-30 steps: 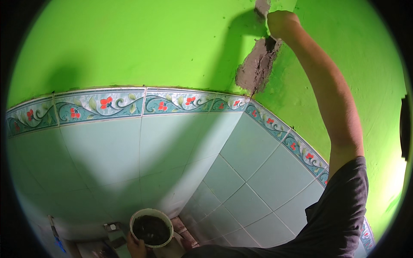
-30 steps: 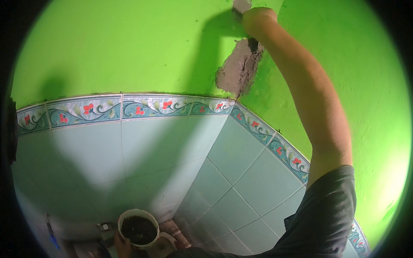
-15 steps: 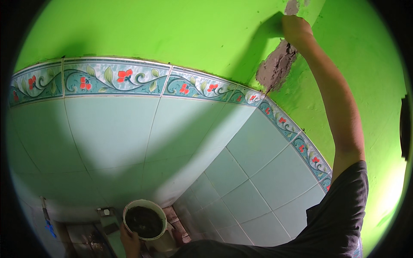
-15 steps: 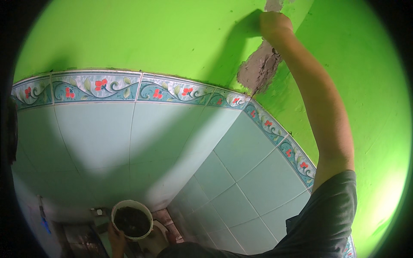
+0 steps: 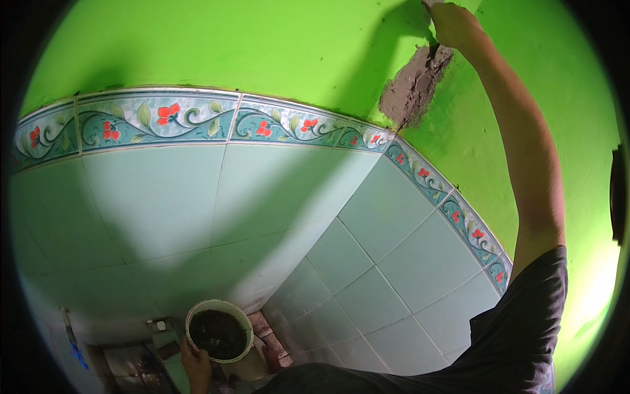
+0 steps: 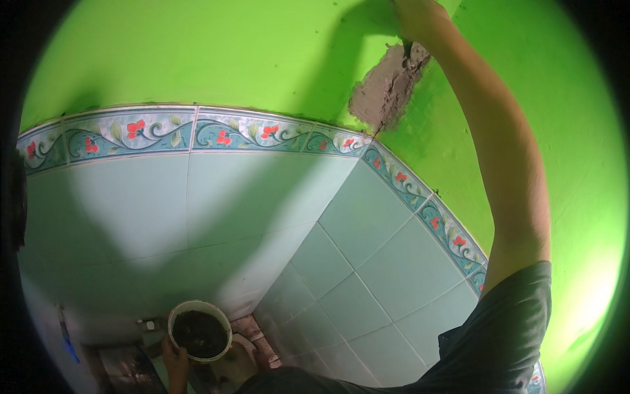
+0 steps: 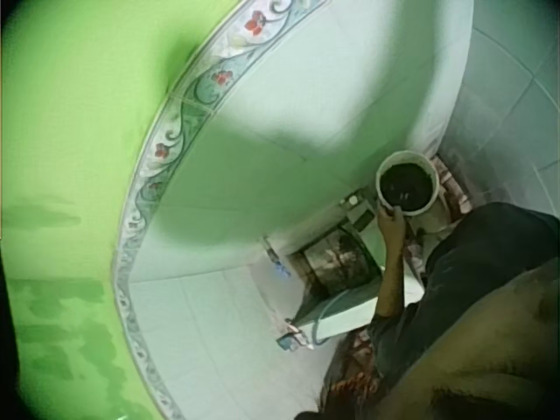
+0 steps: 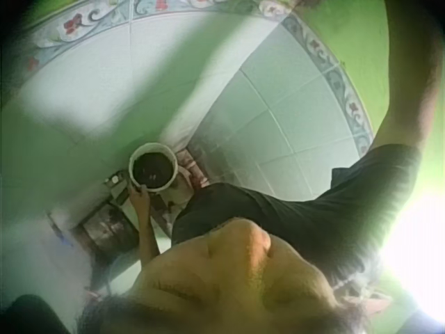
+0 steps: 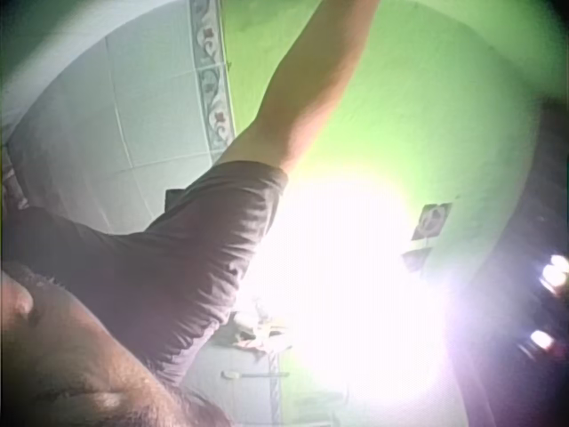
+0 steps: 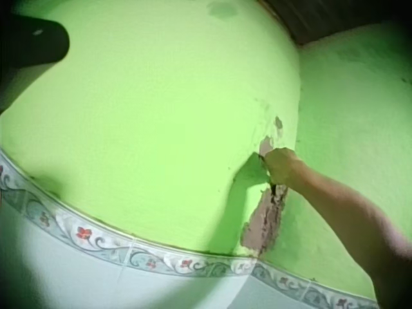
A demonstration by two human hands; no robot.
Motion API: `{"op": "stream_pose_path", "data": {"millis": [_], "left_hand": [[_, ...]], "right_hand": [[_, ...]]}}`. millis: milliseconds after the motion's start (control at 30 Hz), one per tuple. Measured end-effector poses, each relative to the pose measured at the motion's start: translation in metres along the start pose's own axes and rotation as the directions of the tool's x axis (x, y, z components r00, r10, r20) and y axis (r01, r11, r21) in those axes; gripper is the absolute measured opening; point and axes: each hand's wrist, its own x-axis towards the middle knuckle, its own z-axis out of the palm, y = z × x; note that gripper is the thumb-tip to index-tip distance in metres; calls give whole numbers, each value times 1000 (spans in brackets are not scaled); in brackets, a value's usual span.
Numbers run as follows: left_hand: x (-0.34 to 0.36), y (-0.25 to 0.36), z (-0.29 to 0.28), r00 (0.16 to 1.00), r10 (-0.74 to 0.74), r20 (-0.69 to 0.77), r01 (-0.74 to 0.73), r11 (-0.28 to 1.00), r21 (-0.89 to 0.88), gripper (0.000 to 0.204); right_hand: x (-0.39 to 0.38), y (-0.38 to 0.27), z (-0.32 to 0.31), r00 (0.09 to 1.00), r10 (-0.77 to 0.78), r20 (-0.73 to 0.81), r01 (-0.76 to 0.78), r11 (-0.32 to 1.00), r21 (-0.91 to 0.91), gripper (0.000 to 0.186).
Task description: The person applies cement mixture to a damaged section of a green wall in a corner, using a small scraper and their hand to smooth it.
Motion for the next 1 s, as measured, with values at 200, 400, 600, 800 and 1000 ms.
{"op": "stream_pose_path", "data": {"millis": [200, 400, 600, 800, 1000], "left_hand": [[3, 15, 6, 992, -58, 114, 66, 995, -68, 60], [-1, 21, 8, 981, -136, 137, 155, 978, -140, 60], [1, -6, 11, 997, 60, 43, -56, 995, -78, 59], [-1, -8, 6, 1000, -6, 23, 8, 995, -102, 57], [-5, -5, 5, 999, 52, -12, -52, 999, 4, 55]], "right_hand": [[-4, 16, -17, 998, 45, -40, -47, 997, -55, 18], [15, 58, -29, 989, -149, 24, 149, 941, -303, 17], [-7, 43, -1, 983, -83, 163, 105, 986, -131, 28], [-28, 32, -20, 923, -143, 357, -44, 883, 468, 24], [9, 48, 18, 990, -113, 82, 112, 994, 19, 30]]}}
